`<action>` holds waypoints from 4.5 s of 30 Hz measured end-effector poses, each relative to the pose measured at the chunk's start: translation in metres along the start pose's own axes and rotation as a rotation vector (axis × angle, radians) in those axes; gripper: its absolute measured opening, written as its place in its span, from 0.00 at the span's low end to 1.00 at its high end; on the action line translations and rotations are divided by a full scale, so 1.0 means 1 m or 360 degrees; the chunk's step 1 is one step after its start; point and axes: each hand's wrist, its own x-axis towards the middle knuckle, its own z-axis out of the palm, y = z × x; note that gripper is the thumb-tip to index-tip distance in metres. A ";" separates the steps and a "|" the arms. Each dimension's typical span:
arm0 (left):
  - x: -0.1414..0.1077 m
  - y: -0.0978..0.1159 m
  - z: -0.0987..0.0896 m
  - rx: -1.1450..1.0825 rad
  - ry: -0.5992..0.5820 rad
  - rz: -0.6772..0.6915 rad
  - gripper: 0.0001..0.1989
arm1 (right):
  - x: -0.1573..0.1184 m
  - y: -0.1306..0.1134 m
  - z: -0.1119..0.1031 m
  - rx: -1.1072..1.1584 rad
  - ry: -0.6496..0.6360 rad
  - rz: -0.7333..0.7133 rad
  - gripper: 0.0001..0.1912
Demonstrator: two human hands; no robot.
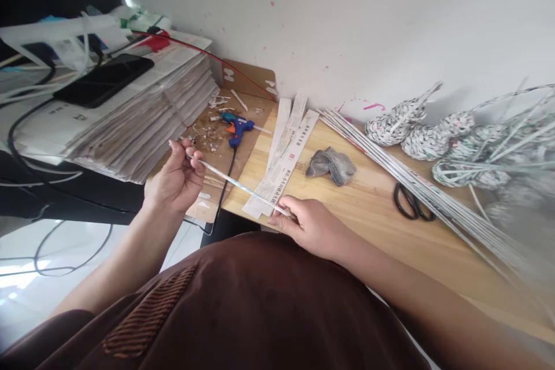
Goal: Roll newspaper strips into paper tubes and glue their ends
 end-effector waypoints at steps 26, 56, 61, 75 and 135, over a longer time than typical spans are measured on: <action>-0.004 -0.013 -0.001 -0.0002 -0.0102 -0.0088 0.10 | 0.024 -0.010 -0.003 0.0781 -0.0321 0.0226 0.26; -0.005 -0.029 -0.009 0.0115 -0.0098 0.0022 0.10 | 0.044 -0.025 0.020 -0.1028 0.0322 -0.0345 0.16; -0.005 -0.027 -0.008 0.0115 -0.0083 0.0028 0.10 | 0.042 -0.022 0.018 -0.1032 0.0274 -0.0315 0.15; 0.001 -0.012 -0.003 0.0084 0.0060 0.0095 0.13 | 0.007 0.001 0.006 -0.0953 0.0467 -0.0263 0.11; -0.015 -0.027 0.003 -0.0095 -0.0352 -0.0297 0.10 | 0.027 -0.007 0.011 0.1572 -0.0743 0.0167 0.19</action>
